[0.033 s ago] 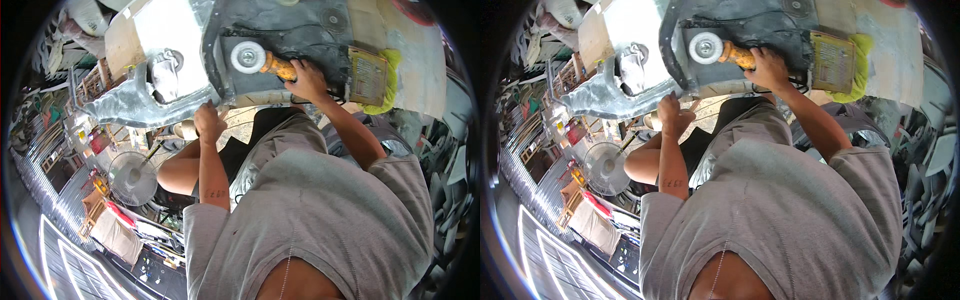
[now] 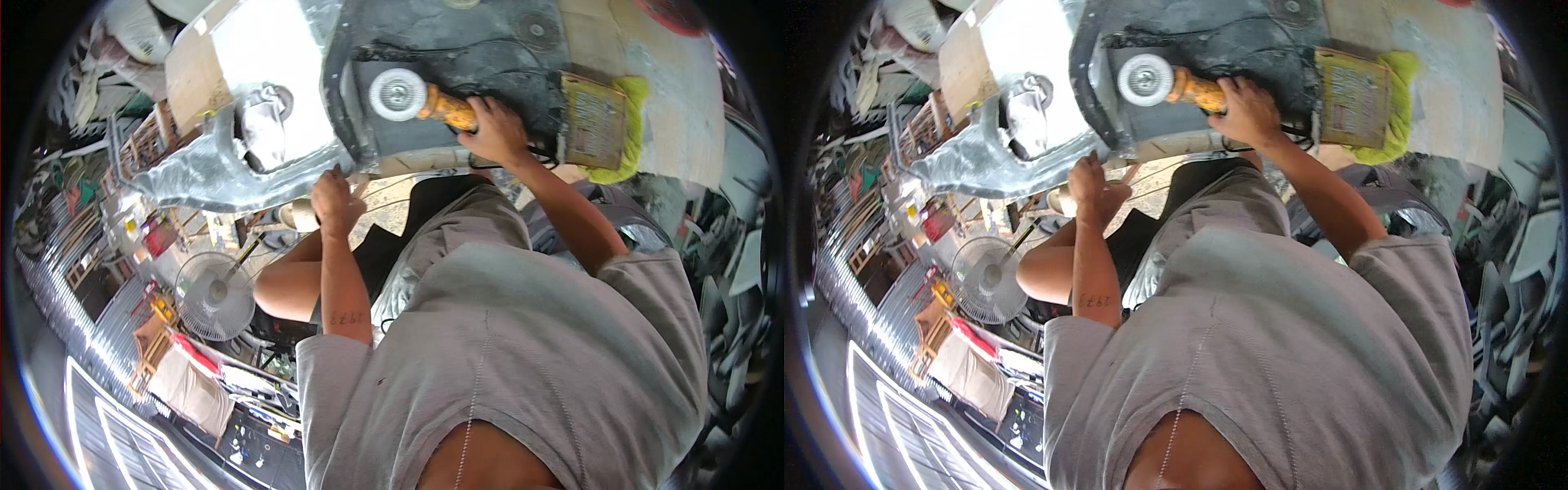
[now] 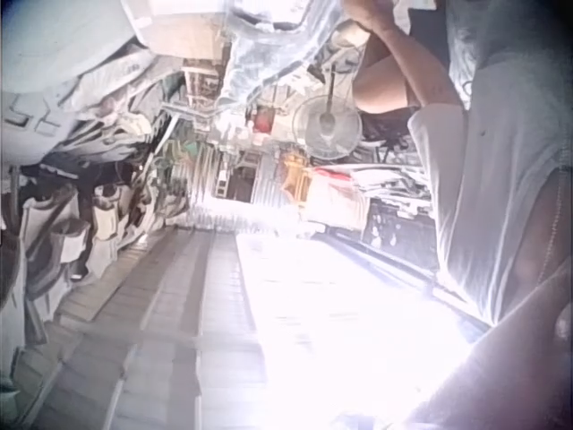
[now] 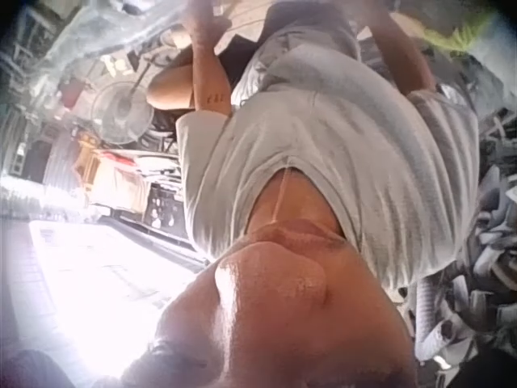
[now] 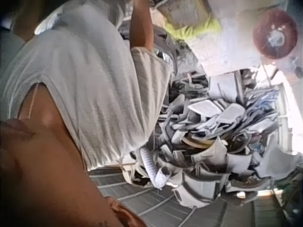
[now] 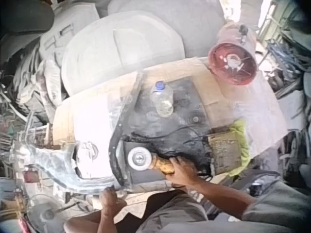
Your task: Grinding and shaping a large composite automotive body panel using a power angle grinder.
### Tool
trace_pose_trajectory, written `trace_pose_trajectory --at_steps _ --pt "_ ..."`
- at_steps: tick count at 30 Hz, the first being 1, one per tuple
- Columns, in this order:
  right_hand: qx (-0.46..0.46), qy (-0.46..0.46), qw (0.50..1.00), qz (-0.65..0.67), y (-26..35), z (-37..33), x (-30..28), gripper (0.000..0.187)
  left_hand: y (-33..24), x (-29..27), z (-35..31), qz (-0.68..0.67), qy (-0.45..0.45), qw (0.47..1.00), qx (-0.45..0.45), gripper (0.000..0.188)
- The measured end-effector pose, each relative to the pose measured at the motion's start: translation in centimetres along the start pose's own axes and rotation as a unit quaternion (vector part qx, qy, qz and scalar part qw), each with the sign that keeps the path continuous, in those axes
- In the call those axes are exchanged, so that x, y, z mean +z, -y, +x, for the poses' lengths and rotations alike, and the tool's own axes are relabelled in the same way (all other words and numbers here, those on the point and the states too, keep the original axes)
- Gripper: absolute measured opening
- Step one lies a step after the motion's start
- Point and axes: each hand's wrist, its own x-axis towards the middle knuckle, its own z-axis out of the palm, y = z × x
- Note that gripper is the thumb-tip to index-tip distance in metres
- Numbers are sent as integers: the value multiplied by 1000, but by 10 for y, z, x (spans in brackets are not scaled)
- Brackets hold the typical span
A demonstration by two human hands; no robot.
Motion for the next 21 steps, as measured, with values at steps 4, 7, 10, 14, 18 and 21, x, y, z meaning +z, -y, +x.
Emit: trace_pose_trajectory --at_steps 4,7,10,14,18,21 --pt "-89 -103 989 55 -6 -7 5 61 3 3 -1 -50 55 997 17 29" --pt "-101 -146 965 192 -4 -13 3 31 -3 8 -13 -182 32 983 -21 33" --pt "-103 -141 921 347 32 -37 -36 26 2 44 -25 -285 -17 957 -53 42" --pt "-73 55 908 408 61 -59 -81 26 -6 75 -44 -434 -28 894 -106 45" --pt "-116 -23 965 235 52 -35 -83 32 -42 51 -62 -410 36 910 39 40" --pt "-109 -122 964 209 32 27 -69 30 -64 27 -72 -384 113 915 49 42"
